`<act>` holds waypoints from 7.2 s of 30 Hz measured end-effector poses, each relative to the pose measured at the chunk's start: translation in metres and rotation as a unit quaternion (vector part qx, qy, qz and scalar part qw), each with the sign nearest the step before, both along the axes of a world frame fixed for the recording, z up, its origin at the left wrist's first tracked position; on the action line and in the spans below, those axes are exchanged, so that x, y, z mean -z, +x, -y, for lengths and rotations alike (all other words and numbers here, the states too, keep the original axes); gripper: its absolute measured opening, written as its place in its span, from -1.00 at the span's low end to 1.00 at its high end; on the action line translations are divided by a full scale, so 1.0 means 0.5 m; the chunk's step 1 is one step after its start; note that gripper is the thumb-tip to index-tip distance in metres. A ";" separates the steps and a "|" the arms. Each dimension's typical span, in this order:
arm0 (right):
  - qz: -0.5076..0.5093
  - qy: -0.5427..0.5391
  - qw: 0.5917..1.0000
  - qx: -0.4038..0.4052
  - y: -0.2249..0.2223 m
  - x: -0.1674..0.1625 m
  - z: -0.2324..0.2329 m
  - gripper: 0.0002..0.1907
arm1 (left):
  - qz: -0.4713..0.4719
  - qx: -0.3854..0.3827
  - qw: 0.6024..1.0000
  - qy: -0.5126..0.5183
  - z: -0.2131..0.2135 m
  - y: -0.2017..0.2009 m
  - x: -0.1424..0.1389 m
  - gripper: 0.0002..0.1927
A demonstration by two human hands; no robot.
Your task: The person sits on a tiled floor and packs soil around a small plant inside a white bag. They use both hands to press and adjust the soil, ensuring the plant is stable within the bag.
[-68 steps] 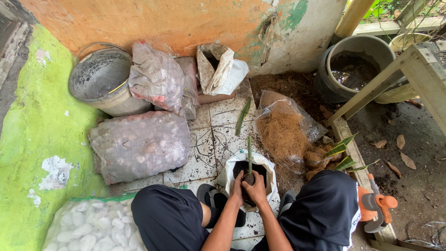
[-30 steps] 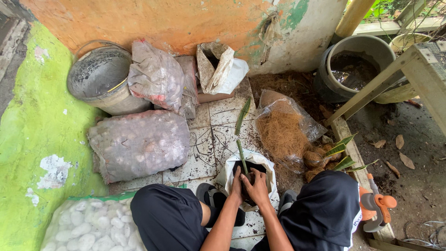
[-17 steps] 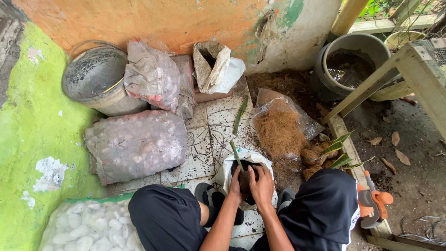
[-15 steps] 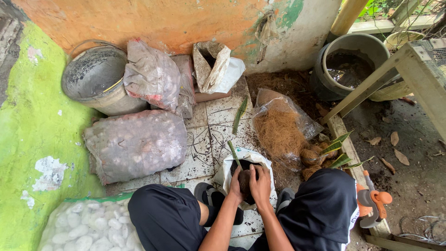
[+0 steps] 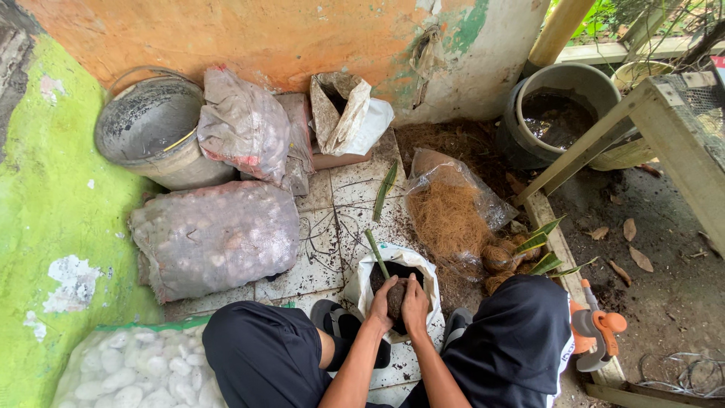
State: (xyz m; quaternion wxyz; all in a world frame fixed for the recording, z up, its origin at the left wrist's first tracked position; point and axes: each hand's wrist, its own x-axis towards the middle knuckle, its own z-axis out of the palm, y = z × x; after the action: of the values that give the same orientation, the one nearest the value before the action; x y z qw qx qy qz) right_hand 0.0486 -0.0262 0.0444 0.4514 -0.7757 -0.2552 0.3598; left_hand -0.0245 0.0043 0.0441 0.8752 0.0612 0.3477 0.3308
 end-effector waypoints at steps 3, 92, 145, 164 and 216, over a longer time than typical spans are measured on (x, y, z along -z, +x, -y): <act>0.017 0.012 1.000 0.004 -0.005 0.001 0.003 -0.34 | 0.018 -0.004 1.000 -0.014 0.001 -0.001 -0.003 -0.71; -0.385 0.028 0.920 0.064 0.007 -0.052 -0.010 -0.74 | -0.246 0.031 0.962 0.114 -0.034 0.010 -0.060 -0.26; 0.021 0.022 0.999 -0.035 -0.024 -0.079 -0.016 -0.28 | -0.157 0.178 0.964 0.119 -0.029 -0.038 -0.059 -0.44; 0.299 -0.095 0.923 -0.224 -0.026 -0.035 0.001 -0.32 | -0.420 0.013 0.862 0.285 -0.061 -0.032 -0.058 -0.62; 0.067 0.118 0.981 -0.141 -0.014 0.021 0.011 -0.68 | -0.106 0.001 0.992 -0.063 -0.035 -0.001 0.023 -0.54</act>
State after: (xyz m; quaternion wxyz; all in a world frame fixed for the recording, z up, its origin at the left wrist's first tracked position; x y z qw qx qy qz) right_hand 0.0414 -0.0319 0.0341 0.4667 -0.6953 -0.4326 0.3341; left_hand -0.0250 0.0219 0.0325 0.8358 0.0407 0.4588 0.2987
